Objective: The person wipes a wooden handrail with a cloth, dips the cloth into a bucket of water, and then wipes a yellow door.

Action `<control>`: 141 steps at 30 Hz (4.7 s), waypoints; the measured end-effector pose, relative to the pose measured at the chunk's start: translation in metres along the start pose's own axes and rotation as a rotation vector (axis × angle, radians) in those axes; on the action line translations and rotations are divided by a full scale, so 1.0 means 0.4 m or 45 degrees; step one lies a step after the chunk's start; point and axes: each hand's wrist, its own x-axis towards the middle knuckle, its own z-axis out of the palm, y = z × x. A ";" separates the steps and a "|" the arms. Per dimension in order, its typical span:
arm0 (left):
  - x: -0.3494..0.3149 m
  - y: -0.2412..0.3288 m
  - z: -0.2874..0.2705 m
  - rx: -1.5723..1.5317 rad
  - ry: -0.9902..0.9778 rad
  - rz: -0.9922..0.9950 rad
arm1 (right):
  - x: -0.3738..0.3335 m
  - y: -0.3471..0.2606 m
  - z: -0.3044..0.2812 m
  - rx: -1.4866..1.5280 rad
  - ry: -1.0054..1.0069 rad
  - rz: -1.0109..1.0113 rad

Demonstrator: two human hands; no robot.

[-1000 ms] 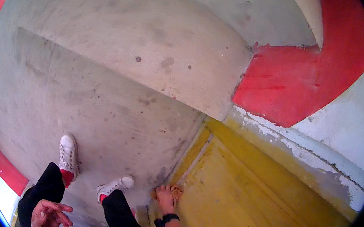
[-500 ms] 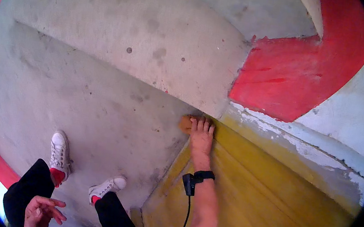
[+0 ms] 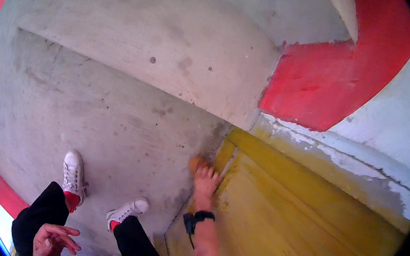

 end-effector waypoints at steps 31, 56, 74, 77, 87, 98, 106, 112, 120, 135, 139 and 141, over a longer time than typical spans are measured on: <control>-0.027 -0.014 -0.035 -0.316 0.058 -0.036 | 0.162 0.220 -0.311 -0.139 -0.098 0.199; 0.006 -0.020 -0.030 -0.168 0.085 0.047 | 0.296 0.232 -0.278 -0.313 0.094 -0.459; 0.006 -0.018 0.014 -0.164 -0.056 -0.087 | -0.009 0.299 -0.394 -0.441 0.007 0.117; -0.014 -0.029 -0.008 -0.210 0.040 -0.066 | -0.142 0.171 -0.271 -0.255 -0.286 -0.088; -0.030 0.000 -0.066 -0.396 0.150 -0.004 | -0.374 -0.041 -0.117 -0.054 -0.803 -0.397; -0.008 -0.031 -0.022 -0.241 0.082 -0.093 | 0.051 0.089 -0.183 -0.377 -0.223 -0.160; 0.026 -0.123 0.008 -0.027 0.101 -0.224 | -0.406 -0.039 -0.203 0.935 -0.978 -0.022; 0.024 -0.308 0.040 0.277 -0.015 -0.127 | -0.425 0.006 -0.616 1.878 -0.651 -0.252; -0.017 -0.216 0.102 -0.325 -0.003 -0.402 | -0.424 -0.038 -0.797 2.357 -0.620 -0.420; -0.108 -0.125 0.040 -0.165 0.029 -0.136 | -0.279 0.030 -0.725 2.116 -0.389 -0.068; -0.114 -0.048 -0.012 -0.132 0.101 -0.010 | -0.033 0.264 -0.664 0.448 0.187 -0.057; -0.101 -0.027 -0.025 -0.281 0.085 -0.031 | -0.006 0.356 -0.594 0.100 0.126 -0.051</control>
